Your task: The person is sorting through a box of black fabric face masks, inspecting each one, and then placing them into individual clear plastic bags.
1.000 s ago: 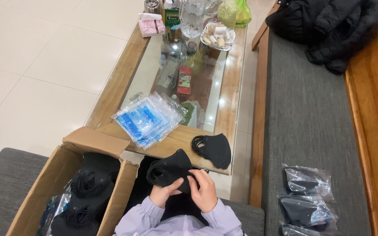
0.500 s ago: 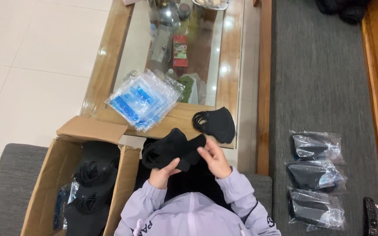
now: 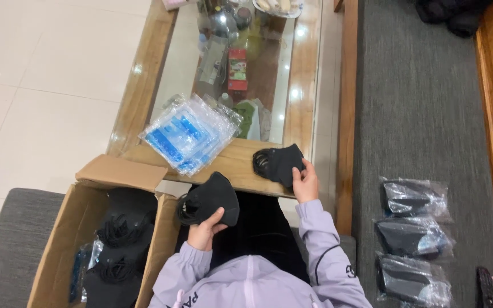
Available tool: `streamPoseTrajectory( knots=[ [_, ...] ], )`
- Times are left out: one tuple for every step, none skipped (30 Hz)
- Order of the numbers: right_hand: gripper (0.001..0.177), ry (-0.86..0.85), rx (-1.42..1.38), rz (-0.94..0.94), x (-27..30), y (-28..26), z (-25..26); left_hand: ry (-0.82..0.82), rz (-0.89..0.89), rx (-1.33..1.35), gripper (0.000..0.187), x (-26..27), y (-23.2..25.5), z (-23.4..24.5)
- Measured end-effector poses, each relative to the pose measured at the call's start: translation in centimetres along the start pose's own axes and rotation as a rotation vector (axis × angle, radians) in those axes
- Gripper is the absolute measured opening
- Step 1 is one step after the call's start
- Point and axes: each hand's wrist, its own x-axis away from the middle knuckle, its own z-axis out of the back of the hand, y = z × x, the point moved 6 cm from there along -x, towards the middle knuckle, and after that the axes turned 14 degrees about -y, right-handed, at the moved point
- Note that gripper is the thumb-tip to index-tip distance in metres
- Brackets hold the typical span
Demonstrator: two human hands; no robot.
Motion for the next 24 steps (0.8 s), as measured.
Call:
streamPoseTrajectory(
  knots=[
    [0.044,0.037,0.095,0.055,0.5,-1.2,0.1,-0.047,-0.011,0.002,0.074,-1.1,-1.0,0.6],
    [0.046,0.077,0.189,0.110,1.1,-2.5,0.1,-0.093,-0.023,0.003,0.062,-2.1,-2.0,1.3],
    [0.046,0.073,0.194,0.135,1.6,-3.2,-0.1,-0.095,-0.043,0.019,0.062,-2.2,-1.9,1.3],
    [0.047,0.077,0.208,0.101,2.0,-3.7,-0.1,-0.084,-0.013,0.015,0.063,-2.3,-2.0,1.3],
    [0.049,0.087,0.223,0.064,2.5,-4.0,0.1,-0.078,0.021,0.009,0.063,-2.3,-2.3,1.2],
    [0.049,0.089,0.229,0.087,2.7,-4.5,-0.1,-0.084,0.004,0.024,0.063,-1.9,-1.7,0.8],
    [0.050,0.111,0.255,0.109,3.1,-4.9,-0.1,-0.077,0.039,0.026,0.066,-1.5,-1.4,0.5],
    [0.052,0.134,0.281,0.130,3.4,-5.2,-0.1,-0.071,0.073,0.028,0.068,-1.0,-1.3,0.2],
    [0.052,0.138,0.288,0.145,3.4,-5.2,-0.1,-0.079,0.065,0.039,0.068,-1.0,-1.1,0.0],
    [0.054,0.160,0.310,0.161,3.3,-5.2,0.0,-0.076,0.083,0.027,0.065,-0.9,-1.1,-0.2],
    [0.057,0.182,0.329,0.172,3.5,-5.0,0.0,-0.072,0.104,0.011,0.061,-0.7,-1.0,-0.1],
    [0.057,0.187,0.333,0.180,4.2,-5.8,0.3,-0.079,0.098,0.017,0.061,-0.8,-1.3,-0.2],
    [0.055,0.180,0.337,0.190,5.0,-6.5,0.4,-0.103,0.086,-0.003,0.055,-0.9,-1.4,-0.3],
    [0.054,0.172,0.342,0.199,5.7,-7.2,0.5,-0.126,0.074,-0.022,0.050,-1.0,-1.5,-0.4],
    [0.054,0.174,0.343,0.201,6.8,-8.6,0.4,-0.129,0.073,-0.021,0.050,-0.8,-1.3,-0.7],
    [0.049,0.041,0.135,0.240,7.5,-9.7,-0.4,-0.137,0.092,-0.032,0.049,-0.6,-1.3,-1.1],
    [0.044,-0.090,-0.076,0.269,8.6,-10.8,-1.2,-0.144,0.116,-0.051,0.049,-0.3,-1.3,-1.3],
    [0.044,-0.086,-0.078,0.265,9.6,-10.7,-2.0,-0.145,0.120,-0.055,0.049,-0.5,-2.0,-1.2],
    [0.047,-0.285,-0.196,0.317,10.3,-11.1,-3.9,-0.173,0.101,-0.052,0.050,-0.8,-2.4,-1.4],
    [0.053,-0.485,-0.313,0.367,11.4,-11.6,-5.7,-0.201,0.082,-0.048,0.052,-1.1,-2.7,-1.5],
    [0.053,-0.485,-0.314,0.369,12.2,-12.0,-6.0,-0.202,0.080,-0.048,0.052,-0.9,-2.8,-1.5],
    [0.055,-0.510,-0.312,0.381,13.2,-12.4,-6.5,-0.240,0.100,-0.080,0.052,-0.8,-2.9,-1.7],
    [0.056,-0.541,-0.307,0.395,14.2,-12.9,-7.0,-0.274,0.116,-0.107,0.052,-0.5,-3.1,-1.8],
    [0.056,-0.547,-0.304,0.399,14.4,-13.3,-7.0,-0.272,0.112,-0.102,0.052,-0.3,-3.0,-1.7]
  ],
)
